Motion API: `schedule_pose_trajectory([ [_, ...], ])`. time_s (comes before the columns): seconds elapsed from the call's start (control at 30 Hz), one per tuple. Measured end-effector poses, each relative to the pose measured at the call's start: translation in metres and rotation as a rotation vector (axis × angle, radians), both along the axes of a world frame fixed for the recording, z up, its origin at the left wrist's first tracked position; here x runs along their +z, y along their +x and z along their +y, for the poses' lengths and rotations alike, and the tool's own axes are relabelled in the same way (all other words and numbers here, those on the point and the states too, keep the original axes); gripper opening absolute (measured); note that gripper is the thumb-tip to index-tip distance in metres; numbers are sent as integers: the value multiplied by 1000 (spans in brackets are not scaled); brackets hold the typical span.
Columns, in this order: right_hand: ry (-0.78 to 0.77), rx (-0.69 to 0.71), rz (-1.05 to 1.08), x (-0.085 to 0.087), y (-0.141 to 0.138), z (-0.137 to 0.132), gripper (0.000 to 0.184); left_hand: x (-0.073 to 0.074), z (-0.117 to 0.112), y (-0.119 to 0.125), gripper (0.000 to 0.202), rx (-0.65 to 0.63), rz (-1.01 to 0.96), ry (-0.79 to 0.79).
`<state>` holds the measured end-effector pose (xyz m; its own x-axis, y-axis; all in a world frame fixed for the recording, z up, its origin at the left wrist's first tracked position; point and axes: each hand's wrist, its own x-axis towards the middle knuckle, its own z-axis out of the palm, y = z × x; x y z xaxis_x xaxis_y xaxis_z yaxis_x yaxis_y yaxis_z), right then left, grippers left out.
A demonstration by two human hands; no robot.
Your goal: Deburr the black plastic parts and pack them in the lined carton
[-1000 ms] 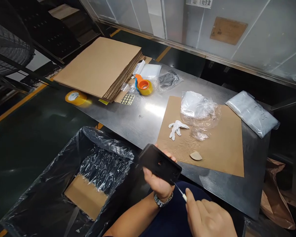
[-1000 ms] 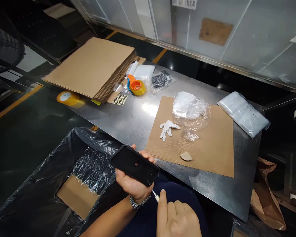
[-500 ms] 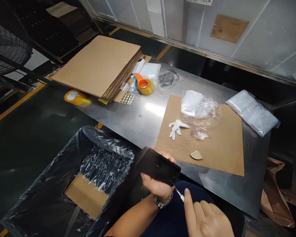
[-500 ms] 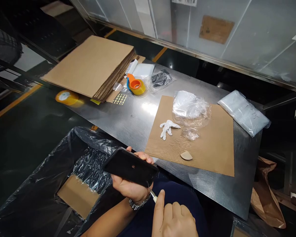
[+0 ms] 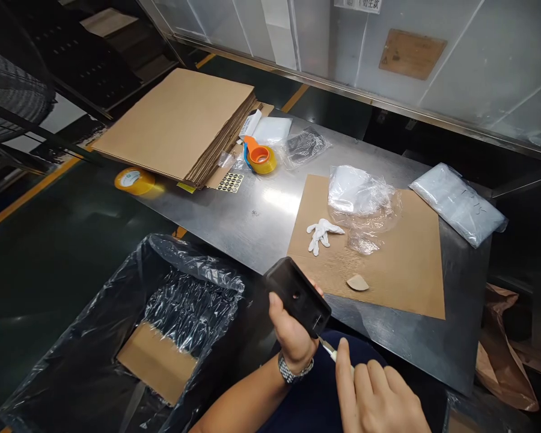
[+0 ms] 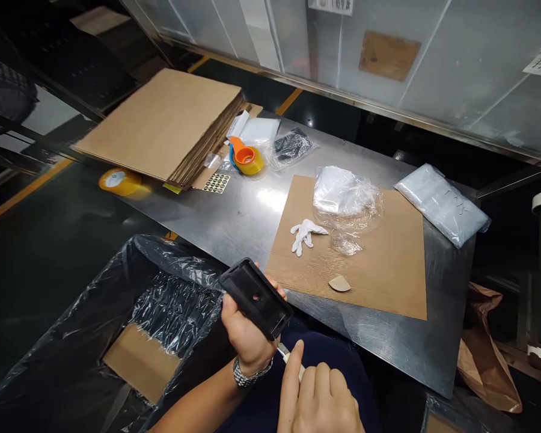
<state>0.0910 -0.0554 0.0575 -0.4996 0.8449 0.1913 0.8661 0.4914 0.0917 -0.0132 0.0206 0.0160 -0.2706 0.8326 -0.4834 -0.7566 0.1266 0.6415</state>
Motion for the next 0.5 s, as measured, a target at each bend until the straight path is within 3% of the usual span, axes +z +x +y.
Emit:
schedule_pose_trajectory([
  [0.2, 48, 75, -37, -1, 14, 12, 34, -4, 0, -3, 50, -74, -45, -115],
  [0.4, -50, 0, 235, -7, 21, 18, 28, 1, 5, -5, 47, -144, -142, -218],
  [0.5, -223, 48, 341, -5, 20, 15, 25, 2, 6, -4, 43, -197, -172, -243],
])
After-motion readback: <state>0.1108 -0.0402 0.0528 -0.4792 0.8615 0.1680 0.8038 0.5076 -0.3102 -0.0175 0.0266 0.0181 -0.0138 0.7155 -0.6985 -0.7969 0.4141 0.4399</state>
